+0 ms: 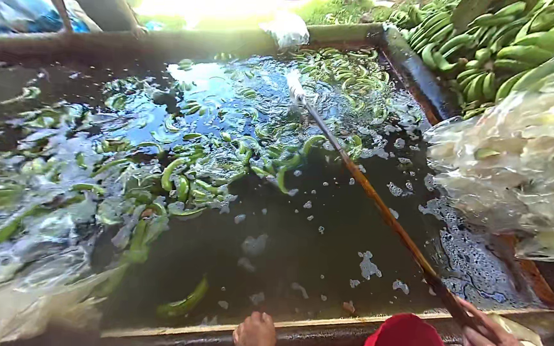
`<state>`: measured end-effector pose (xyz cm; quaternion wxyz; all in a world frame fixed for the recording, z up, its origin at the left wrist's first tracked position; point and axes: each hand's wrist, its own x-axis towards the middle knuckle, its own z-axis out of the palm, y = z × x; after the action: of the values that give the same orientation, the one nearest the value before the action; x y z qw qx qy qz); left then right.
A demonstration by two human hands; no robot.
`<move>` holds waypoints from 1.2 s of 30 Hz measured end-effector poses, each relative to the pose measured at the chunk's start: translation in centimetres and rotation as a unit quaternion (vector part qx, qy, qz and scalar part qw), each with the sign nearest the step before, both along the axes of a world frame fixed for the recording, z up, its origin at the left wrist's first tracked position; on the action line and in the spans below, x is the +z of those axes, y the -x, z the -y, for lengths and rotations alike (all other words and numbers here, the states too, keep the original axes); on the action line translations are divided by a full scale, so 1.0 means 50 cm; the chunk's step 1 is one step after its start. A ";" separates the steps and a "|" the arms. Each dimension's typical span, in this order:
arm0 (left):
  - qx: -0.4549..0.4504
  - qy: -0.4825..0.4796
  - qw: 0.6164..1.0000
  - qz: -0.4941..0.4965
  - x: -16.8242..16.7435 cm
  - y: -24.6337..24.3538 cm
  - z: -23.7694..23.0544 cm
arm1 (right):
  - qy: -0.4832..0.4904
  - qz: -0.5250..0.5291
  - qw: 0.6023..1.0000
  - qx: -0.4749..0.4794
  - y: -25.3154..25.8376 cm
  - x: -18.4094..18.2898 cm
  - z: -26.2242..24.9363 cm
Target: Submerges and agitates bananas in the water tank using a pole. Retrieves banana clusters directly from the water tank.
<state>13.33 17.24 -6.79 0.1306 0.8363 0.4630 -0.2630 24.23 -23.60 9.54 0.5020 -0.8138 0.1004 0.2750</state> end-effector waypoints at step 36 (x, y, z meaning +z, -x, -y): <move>-0.001 -0.013 0.999 0.030 0.000 0.006 0.009 | 0.040 -0.022 0.999 -0.002 -0.030 -0.084 -0.023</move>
<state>13.04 16.81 -6.82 0.1333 0.8460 0.4615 -0.2314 25.75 -22.47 5.32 0.4669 -0.8270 0.1240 0.2877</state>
